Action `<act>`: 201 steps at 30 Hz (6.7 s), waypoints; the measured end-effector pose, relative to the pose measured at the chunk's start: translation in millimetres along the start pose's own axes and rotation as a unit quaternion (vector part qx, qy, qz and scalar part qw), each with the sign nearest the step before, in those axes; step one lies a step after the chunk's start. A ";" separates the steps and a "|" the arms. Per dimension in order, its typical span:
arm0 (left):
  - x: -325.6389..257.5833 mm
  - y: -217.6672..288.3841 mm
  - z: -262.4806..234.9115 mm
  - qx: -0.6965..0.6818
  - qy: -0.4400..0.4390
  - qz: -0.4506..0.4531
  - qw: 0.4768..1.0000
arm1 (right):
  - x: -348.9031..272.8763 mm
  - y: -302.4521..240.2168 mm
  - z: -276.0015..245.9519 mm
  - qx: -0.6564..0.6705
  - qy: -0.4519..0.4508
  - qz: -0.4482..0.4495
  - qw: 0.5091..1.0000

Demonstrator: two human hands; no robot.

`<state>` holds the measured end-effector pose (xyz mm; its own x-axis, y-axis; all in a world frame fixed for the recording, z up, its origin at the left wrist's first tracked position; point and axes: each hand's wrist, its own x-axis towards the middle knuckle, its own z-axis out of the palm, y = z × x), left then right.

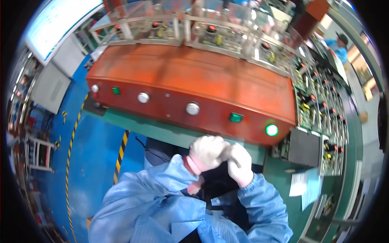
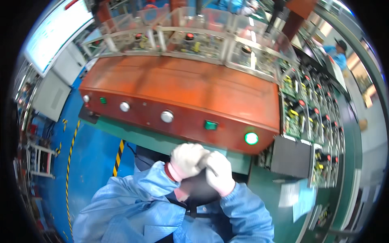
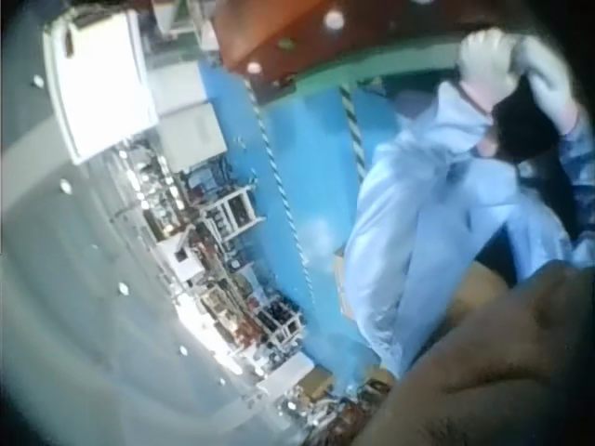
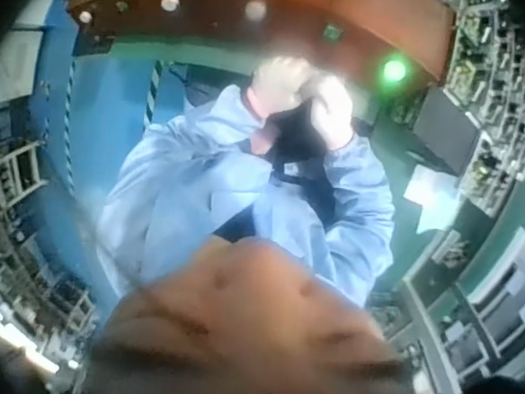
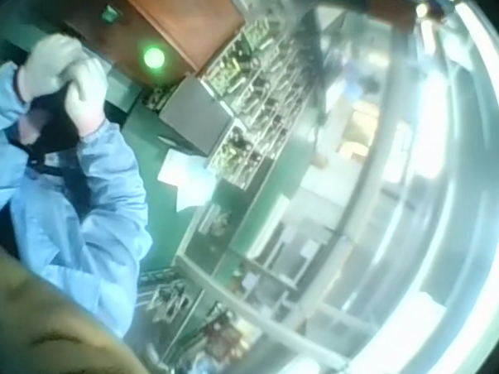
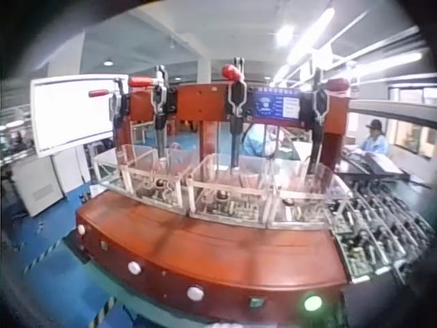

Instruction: The person tests circuit boards by removing tested boards from a testing machine fixture, loading new circuit boards into the machine, and pressing buttons to initiate the testing cycle.

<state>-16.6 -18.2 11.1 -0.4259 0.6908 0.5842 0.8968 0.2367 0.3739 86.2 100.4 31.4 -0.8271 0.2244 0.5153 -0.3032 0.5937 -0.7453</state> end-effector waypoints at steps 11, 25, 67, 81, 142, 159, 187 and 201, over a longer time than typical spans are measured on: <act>103.1 1.0 -90.2 -0.045 0.037 0.152 0.987 | 129.2 -92.8 -121.6 -0.140 0.206 -0.023 0.968; 150.7 -33.4 -88.7 0.092 -0.127 0.156 0.975 | 346.8 -77.6 -150.2 -0.424 0.282 0.006 0.861; 155.4 53.4 -82.8 0.094 -0.288 0.099 0.948 | 231.1 -137.7 -132.7 -0.530 0.084 -0.251 0.806; 66.4 64.8 -86.6 -0.209 -0.234 0.215 0.925 | 191.4 -96.8 -138.5 -0.477 -0.188 0.180 0.839; -17.0 35.6 -28.8 -0.317 -0.441 0.072 0.837 | -150.9 -111.6 -199.3 -0.258 -0.248 0.656 0.664; 45.1 13.1 -83.8 -0.221 -0.260 0.279 0.898 | -41.0 -176.8 -205.6 -0.299 -0.057 0.380 0.873; 192.1 32.2 -42.7 0.115 -0.171 0.172 0.963 | 171.7 47.3 -215.6 0.028 0.007 0.199 0.980; 204.2 22.5 -54.1 0.065 -0.211 0.186 0.957 | 276.3 -109.5 -225.2 0.162 0.150 -0.092 0.971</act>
<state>-89.9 91.3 177.8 -0.0124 0.9517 0.3067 0.9961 -0.0151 0.0871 -2.6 271.4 350.6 -0.5843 0.3805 0.7168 -0.6063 0.3824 -0.6973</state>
